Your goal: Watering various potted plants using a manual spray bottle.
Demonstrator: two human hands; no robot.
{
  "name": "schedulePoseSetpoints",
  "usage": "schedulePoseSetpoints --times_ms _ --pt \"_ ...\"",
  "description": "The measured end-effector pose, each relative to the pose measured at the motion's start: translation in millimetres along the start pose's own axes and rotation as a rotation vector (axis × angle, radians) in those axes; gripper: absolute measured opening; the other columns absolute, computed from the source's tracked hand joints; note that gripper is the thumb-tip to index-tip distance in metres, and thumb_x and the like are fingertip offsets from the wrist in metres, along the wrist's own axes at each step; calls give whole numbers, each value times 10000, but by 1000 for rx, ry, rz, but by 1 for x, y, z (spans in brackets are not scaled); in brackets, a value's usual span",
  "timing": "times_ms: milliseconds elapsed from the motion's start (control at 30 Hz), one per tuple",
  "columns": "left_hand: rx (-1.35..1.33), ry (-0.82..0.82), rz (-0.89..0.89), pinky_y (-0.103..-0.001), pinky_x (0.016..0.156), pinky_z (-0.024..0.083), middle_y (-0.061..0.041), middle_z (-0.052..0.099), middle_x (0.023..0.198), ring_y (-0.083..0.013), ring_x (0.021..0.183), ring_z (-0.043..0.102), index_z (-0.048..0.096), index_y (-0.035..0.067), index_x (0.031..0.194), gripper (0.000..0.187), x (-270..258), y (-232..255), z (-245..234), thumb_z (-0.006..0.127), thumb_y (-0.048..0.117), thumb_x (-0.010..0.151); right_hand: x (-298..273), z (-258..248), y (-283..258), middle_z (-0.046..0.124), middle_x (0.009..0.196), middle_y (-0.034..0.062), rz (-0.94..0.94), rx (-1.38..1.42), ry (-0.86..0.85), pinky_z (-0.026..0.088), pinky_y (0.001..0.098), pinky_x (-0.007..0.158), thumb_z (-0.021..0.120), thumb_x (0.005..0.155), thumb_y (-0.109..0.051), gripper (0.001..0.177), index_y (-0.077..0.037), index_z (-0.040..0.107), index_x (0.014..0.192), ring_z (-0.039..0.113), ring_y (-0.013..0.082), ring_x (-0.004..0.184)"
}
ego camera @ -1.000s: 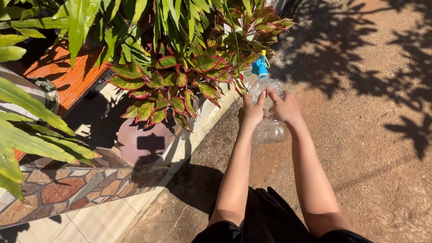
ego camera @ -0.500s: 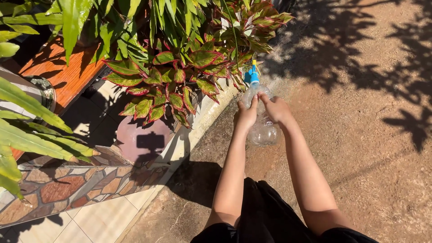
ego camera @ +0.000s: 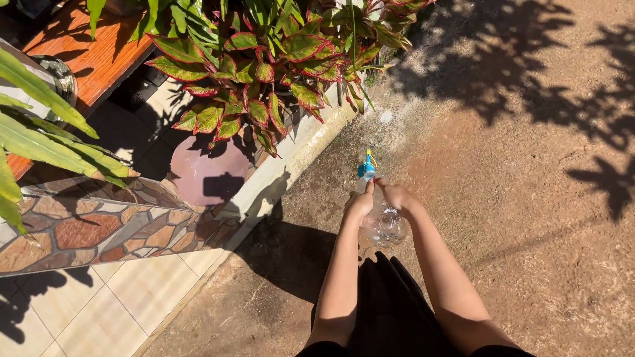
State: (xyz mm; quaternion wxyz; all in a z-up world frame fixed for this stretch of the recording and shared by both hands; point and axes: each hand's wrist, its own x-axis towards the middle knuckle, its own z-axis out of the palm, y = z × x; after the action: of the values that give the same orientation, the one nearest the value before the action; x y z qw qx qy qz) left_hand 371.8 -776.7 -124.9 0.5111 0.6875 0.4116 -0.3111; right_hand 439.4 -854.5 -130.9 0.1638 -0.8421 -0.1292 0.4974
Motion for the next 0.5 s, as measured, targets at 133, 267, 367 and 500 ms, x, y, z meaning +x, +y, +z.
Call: schedulePoseSetpoints --times_ms 133,267,367,500 --pt "-209 293 237 -511 1089 359 -307 485 1364 -430 1310 454 328 50 1421 895 -72 50 -49 276 743 856 -65 -55 -57 577 1228 292 -141 190 360 362 543 1055 327 920 -712 846 9 529 1314 482 425 1264" --pt "-377 641 651 -603 1013 384 -344 453 1383 -507 1261 469 313 35 1430 811 -172 98 -92 376 638 893 -145 -106 -109 695 815 146 -675 437 668 531 399 777 474 989 -559 506 -85 583 1129 715 235 668" --pt "-350 681 681 -602 981 419 -298 522 1341 -494 1222 518 366 110 1385 698 -159 90 -99 373 628 916 -146 -99 -117 696 777 141 -711 450 672 525 399 774 488 992 -553 494 -83 576 1117 714 239 629" --pt "-308 552 511 -571 970 449 -285 552 1306 -463 1193 558 404 120 1348 690 -123 60 -90 372 651 910 -123 -65 -107 705 937 222 -381 355 560 399 547 999 390 948 -685 850 54 443 1365 591 401 1149"
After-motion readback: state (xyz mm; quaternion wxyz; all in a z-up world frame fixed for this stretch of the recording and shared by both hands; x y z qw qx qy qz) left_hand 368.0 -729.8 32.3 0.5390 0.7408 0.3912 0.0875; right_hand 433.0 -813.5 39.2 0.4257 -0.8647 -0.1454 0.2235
